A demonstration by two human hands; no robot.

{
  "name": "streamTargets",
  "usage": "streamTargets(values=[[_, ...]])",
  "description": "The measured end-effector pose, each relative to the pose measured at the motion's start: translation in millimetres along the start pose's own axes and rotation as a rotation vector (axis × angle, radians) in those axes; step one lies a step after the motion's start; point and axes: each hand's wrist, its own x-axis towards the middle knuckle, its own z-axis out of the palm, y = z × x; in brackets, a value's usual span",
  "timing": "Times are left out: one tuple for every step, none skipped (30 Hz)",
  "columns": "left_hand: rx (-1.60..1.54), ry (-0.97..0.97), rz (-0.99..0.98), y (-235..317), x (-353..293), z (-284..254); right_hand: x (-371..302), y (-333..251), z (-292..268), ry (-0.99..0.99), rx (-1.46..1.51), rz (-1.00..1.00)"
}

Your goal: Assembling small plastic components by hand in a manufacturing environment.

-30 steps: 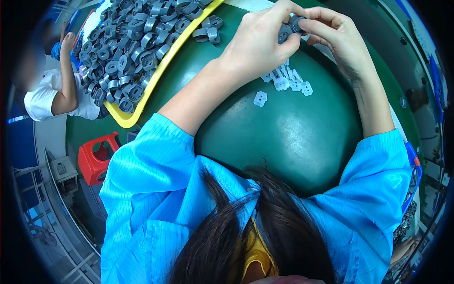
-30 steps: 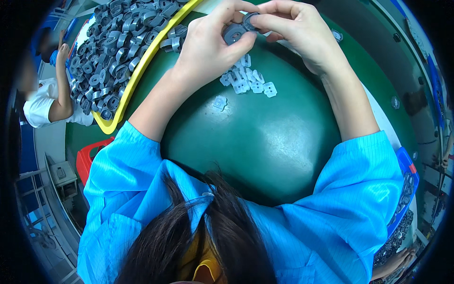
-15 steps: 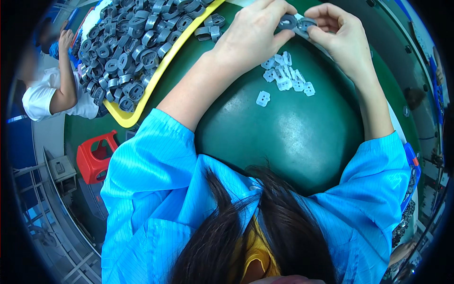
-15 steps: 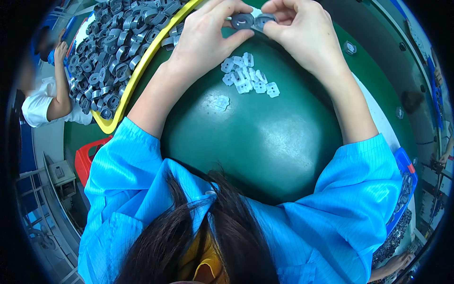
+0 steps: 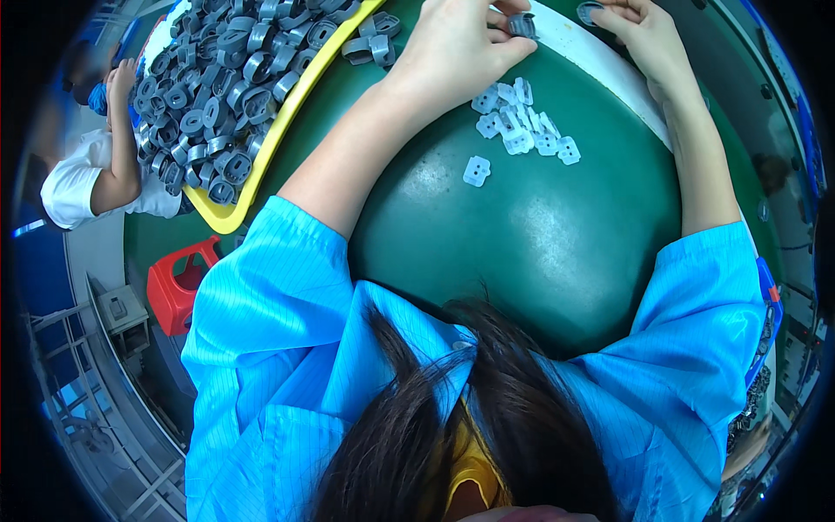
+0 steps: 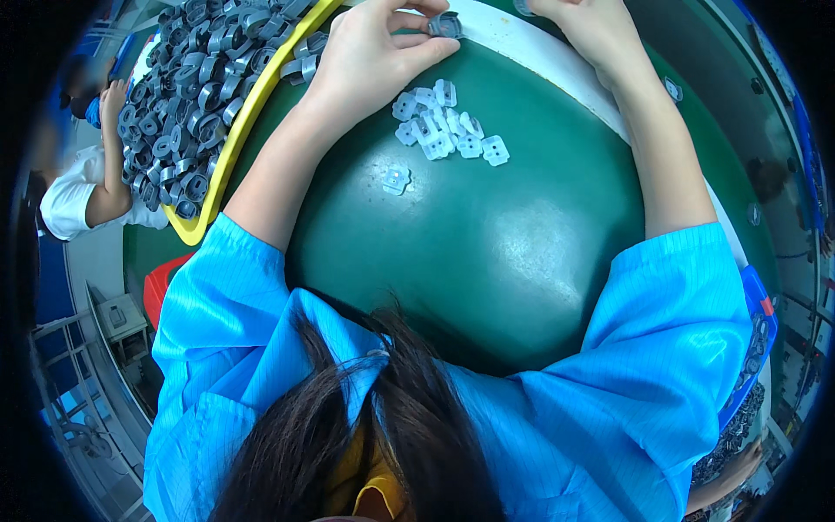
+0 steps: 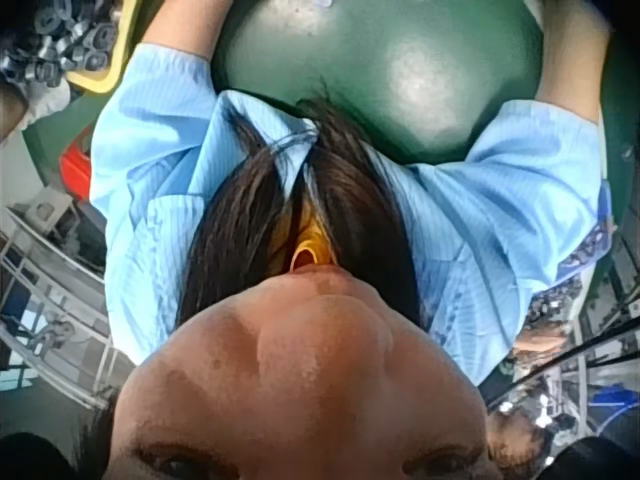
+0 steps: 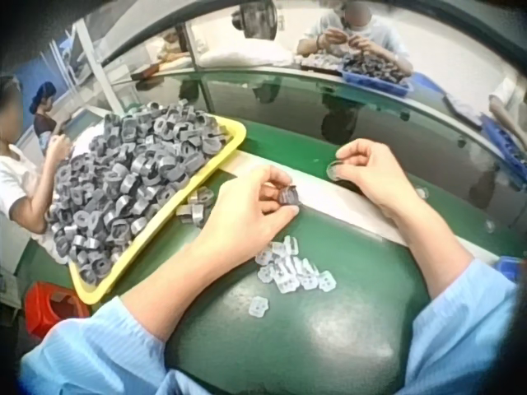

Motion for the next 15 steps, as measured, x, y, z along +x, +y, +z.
streamTargets(values=[[-0.009, -0.011, 0.009, -3, 0, 2, 7, 17, -9, 0.149, -0.338, -0.225], [-0.039, 0.051, 0.23, -6, -4, -1, 10, 20, -8, 0.283, -0.666, -0.46], [-0.069, 0.111, 0.453, -8, -6, -4, 10, 20, -9, 0.283, -0.662, -0.467], [-0.083, 0.006, 0.037, -11, 1, -6, 4, 12, -6, 0.273, -0.766, -0.634], [-0.081, 0.012, 0.042, -10, 1, -7, -4, 5, -5, 0.258, -0.865, -0.801], [-0.155, -0.004, 0.004, -10, 0, -9, -11, -1, -3, 0.074, -0.672, -0.634], [-0.236, -0.029, -0.03, -10, 0, -8, -23, -5, 3, -0.058, -0.587, -0.481], [-0.306, -0.017, -0.011, -15, 0, -8, -37, -14, 15, -0.199, -0.586, -0.492], [-0.302, -0.01, -0.013, -20, 1, -11, -45, -21, 23, -0.341, -0.584, -0.502], [-0.323, -0.028, -0.01, -20, 2, -11, -48, -16, 27, -0.366, -0.603, -0.57], [-0.343, -0.046, -0.009, -20, 2, -11, -52, -12, 30, -0.392, -0.622, -0.638], [-0.343, -0.048, -0.012, -20, 1, -10, -53, -15, 29, -0.416, -0.598, -0.59], [-0.401, -0.059, -0.053, -17, 2, -7, -51, -19, 25, -0.416, -0.599, -0.583], [-0.459, -0.07, -0.094, -16, 2, -4, -47, -23, 20, -0.515, -0.467, -0.368], [-0.463, -0.075, -0.098, -16, 2, -1, -44, -27, 16, -0.606, -0.331, -0.153]])
